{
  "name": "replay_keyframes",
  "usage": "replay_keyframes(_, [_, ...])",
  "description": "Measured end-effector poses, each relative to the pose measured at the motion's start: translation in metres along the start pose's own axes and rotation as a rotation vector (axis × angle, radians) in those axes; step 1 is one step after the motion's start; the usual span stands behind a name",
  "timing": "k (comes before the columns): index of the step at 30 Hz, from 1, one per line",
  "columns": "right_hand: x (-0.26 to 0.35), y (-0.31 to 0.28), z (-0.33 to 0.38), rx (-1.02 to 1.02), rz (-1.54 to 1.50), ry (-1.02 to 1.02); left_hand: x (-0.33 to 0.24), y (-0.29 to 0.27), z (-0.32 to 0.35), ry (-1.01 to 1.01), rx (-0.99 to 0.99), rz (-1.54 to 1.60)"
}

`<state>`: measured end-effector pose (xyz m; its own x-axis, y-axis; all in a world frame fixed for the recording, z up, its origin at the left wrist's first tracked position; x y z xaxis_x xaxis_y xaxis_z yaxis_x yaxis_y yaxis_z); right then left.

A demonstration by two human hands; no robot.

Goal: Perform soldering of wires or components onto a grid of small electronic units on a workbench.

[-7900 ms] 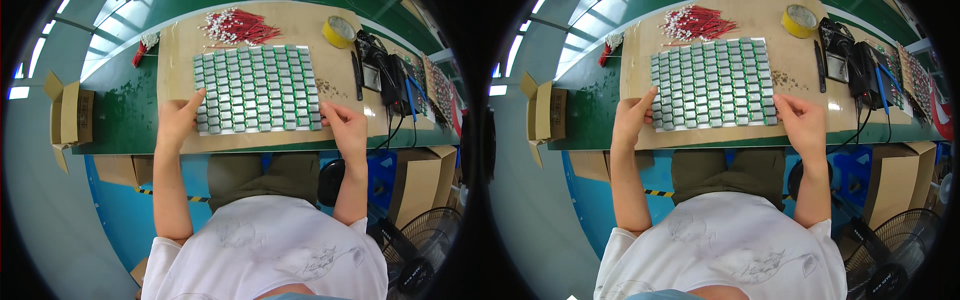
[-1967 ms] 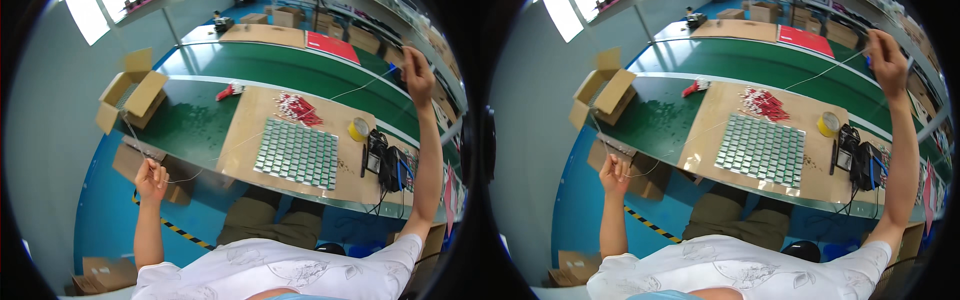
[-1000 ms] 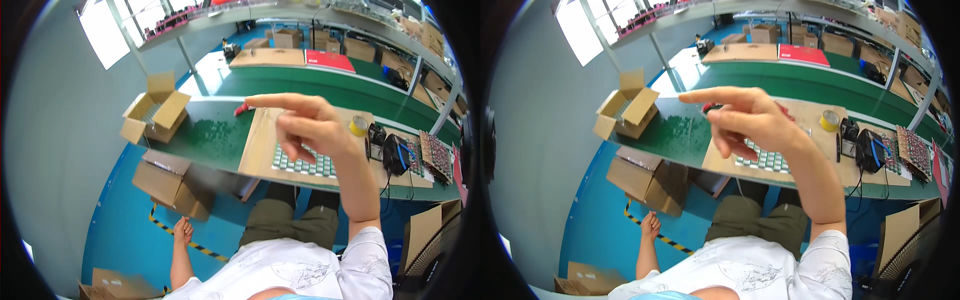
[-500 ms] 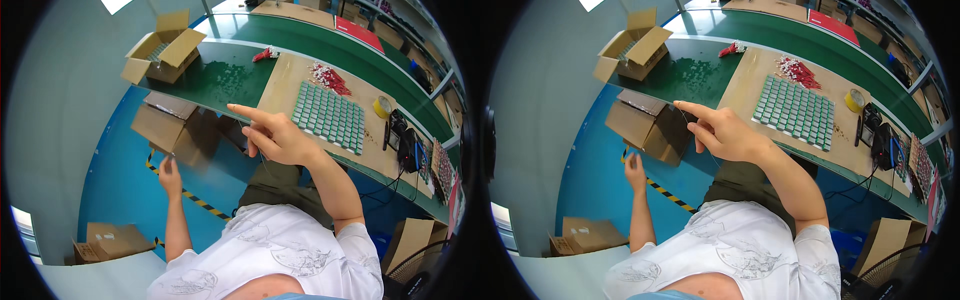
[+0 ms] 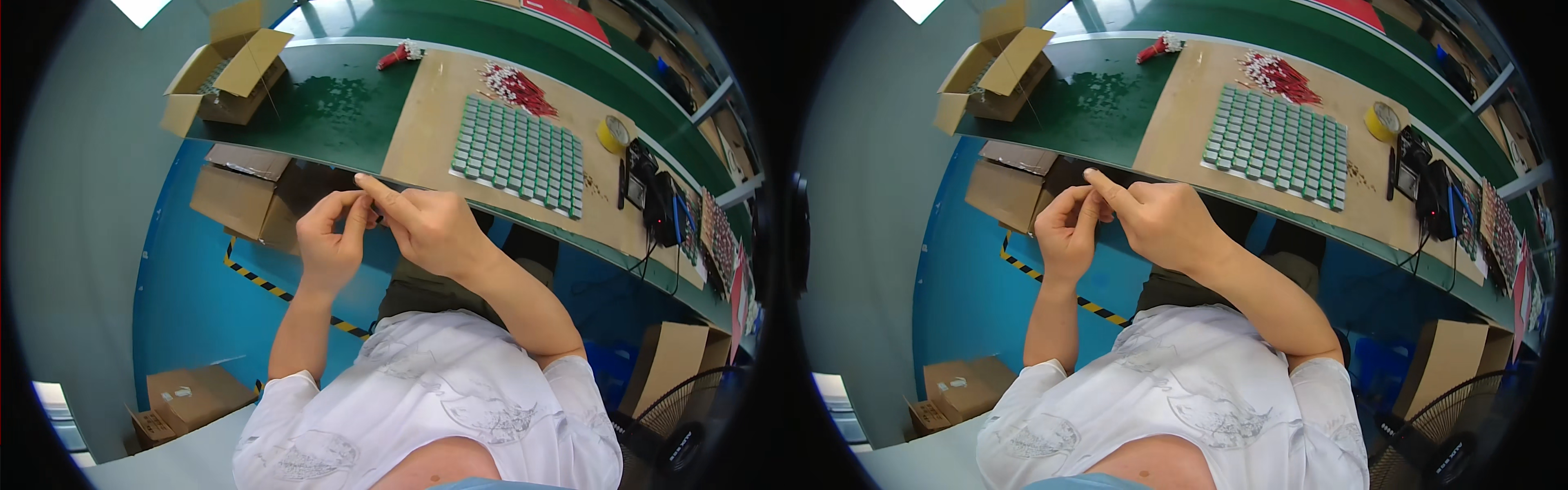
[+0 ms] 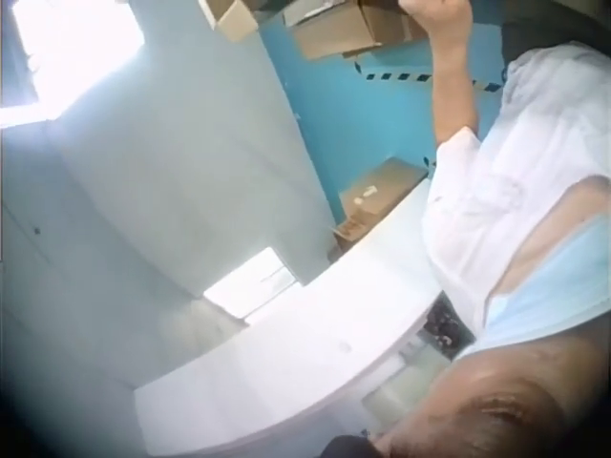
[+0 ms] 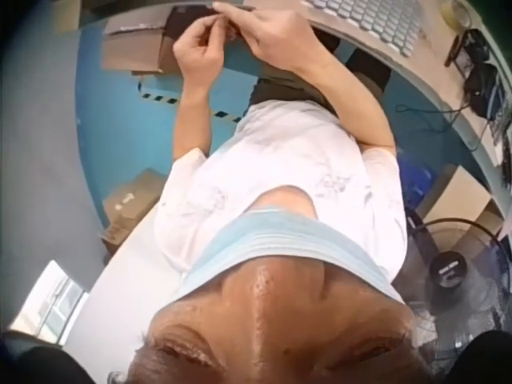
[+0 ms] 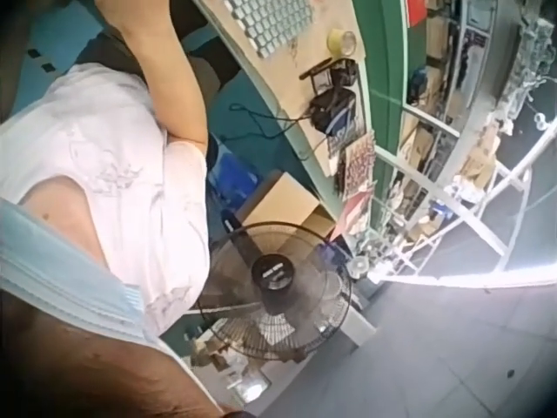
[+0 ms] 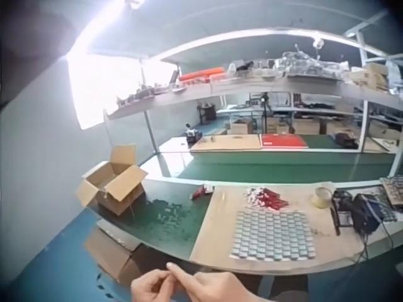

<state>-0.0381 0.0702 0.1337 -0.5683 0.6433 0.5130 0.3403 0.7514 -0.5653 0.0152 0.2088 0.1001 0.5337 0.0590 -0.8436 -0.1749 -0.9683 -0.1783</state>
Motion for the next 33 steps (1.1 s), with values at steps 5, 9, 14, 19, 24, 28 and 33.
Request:
replay_keyframes(5, [0.003, -0.019, 0.016, -0.232, 0.159, -0.069, 0.005, 0.014, 0.003, -0.062, 0.019, 0.000])
replay_keyframes(9, [0.002, -0.025, 0.022, -0.243, 0.227, -0.099, 0.008, 0.016, 0.010, -0.159, 0.108, 0.146])
replay_keyframes(14, [-0.034, -0.059, 0.051, -0.179, 0.133, 0.111, 0.031, -0.012, 0.024, -0.295, 0.284, 0.108])
replay_keyframes(19, [-0.078, -0.096, 0.114, 0.197, -0.364, 0.402, 0.085, -0.020, 0.024, -0.258, 0.490, 0.142])
replay_keyframes(24, [-0.100, -0.146, 0.168, 0.255, -0.255, 0.479, 0.163, -0.074, 0.044, -0.579, 0.489, -0.135])
replay_keyframes(28, [-0.114, -0.207, 0.208, 0.101, -0.192, 0.541, 0.202, -0.072, 0.063, -0.511, 0.678, -0.293])
replay_keyframes(33, [-0.127, -0.255, 0.248, 0.020, -0.099, 0.689, 0.254, -0.048, 0.105, -0.500, 0.737, -0.282])
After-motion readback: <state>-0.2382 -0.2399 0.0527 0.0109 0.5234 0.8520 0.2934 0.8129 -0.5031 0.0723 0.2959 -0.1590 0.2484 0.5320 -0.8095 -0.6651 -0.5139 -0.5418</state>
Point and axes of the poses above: each hand's wrist, its own z-axis away from the middle knuckle, its own y-axis out of the palm, x = y × z, the point moved 10 cm from there along -z, towards the middle knuckle, and after that the axes turned 5 degrees about y, right-handed, at the moved point
